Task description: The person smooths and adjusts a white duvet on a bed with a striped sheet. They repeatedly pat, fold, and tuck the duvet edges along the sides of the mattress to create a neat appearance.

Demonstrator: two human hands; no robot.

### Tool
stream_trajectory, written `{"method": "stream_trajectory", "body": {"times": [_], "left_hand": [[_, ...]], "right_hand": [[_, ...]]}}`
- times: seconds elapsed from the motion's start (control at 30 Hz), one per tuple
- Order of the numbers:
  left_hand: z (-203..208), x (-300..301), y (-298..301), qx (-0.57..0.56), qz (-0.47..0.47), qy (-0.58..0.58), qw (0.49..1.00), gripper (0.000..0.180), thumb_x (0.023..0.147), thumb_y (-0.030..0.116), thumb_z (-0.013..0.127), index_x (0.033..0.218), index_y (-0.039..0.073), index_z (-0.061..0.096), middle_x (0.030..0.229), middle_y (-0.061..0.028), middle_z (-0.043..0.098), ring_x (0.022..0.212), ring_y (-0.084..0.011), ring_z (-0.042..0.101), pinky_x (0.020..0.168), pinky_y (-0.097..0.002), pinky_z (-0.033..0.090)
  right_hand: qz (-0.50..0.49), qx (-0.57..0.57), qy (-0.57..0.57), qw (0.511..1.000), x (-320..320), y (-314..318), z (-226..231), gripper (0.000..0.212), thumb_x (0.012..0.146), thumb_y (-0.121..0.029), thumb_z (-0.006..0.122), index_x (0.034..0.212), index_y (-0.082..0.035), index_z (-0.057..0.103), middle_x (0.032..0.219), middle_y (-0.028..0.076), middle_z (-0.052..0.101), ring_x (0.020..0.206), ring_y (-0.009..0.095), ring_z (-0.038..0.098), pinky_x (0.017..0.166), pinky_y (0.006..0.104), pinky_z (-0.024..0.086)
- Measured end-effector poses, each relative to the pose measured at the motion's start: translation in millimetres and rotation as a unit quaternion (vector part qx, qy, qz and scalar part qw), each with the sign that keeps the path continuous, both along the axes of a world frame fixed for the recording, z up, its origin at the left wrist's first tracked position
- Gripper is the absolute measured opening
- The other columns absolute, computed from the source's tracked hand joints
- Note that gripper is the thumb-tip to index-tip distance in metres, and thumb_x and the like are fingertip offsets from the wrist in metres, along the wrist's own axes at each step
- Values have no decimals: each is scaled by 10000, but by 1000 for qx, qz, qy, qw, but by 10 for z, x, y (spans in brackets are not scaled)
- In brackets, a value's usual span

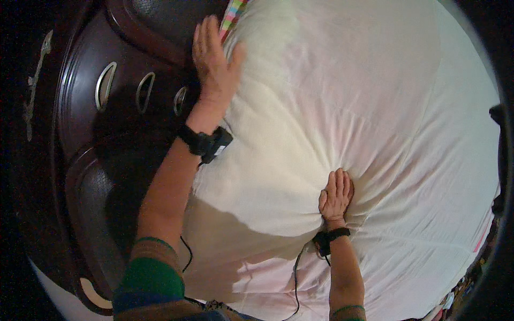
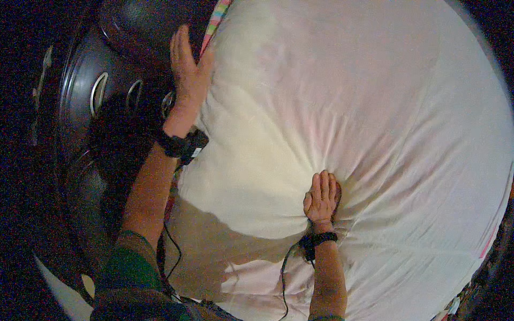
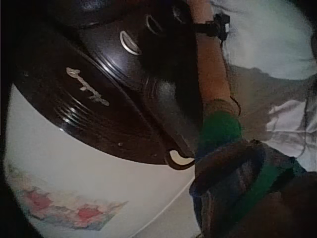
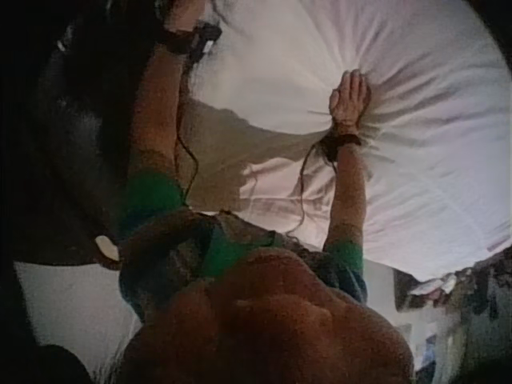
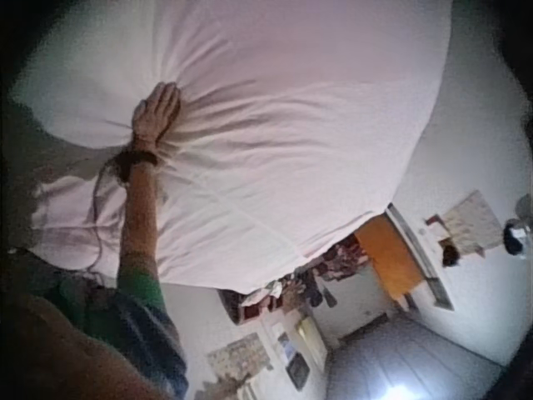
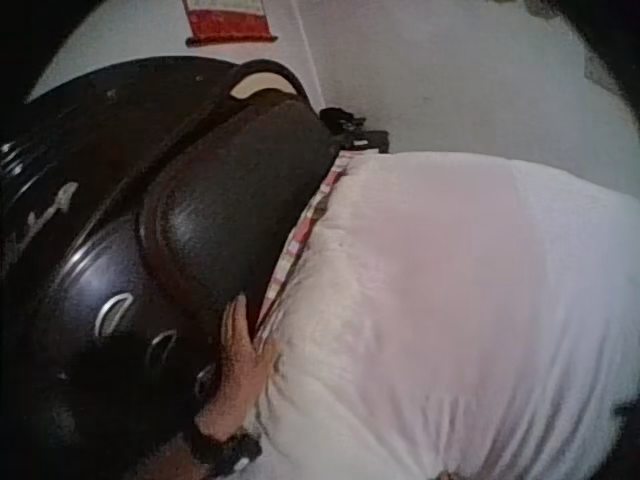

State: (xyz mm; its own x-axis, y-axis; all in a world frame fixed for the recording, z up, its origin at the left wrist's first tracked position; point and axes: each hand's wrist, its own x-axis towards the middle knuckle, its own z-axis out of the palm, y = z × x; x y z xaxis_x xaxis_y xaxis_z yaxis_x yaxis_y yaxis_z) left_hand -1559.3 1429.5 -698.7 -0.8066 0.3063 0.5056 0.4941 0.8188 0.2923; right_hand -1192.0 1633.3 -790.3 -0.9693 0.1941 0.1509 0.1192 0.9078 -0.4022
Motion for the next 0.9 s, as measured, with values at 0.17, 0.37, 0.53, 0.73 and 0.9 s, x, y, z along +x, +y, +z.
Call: {"method": "stream_trajectory", "body": {"times": [0.17,0.37,0.53,0.73,0.9], "left_hand": [[-534,143,501,-199,-79,-46,976,721,880,471,511,1397,15,301,1462,-156,278,1344,-320,249,1077,-492,201],[-472,285,536,-164,-81,-157,971,758,878,513,474,1435,56,239,1491,-172,208,1378,-313,180,1088,-505,154],[-185,837,369,-194,-106,-184,958,760,859,500,504,1426,54,267,1492,-189,191,1397,-324,121,1104,-520,84],[-363,999,405,-160,-126,-196,959,708,864,486,495,1394,43,342,1494,-191,184,1387,-333,150,1099,-527,102],[32,1365,-274,-70,-71,-103,990,494,832,174,571,1285,22,448,1370,-206,390,1287,-364,336,1067,-478,244]], "right_hand": [[15,32,-6,999,41,9,1,499,894,-271,375,1315,-11,441,1381,181,397,1282,382,341,1063,490,259],[3,13,-19,1000,61,42,33,462,911,-278,380,1276,-12,479,1349,207,429,1239,409,386,1037,514,297],[22,47,-30,998,66,76,16,520,884,-267,377,1331,-4,415,1397,192,376,1283,395,329,1069,501,239],[11,53,-26,998,64,102,34,481,891,-235,392,1315,-15,441,1380,179,402,1276,385,353,1058,518,262],[12,53,-8,999,42,113,51,481,915,-259,354,1318,-12,439,1382,189,396,1285,397,341,1067,506,258]]}}
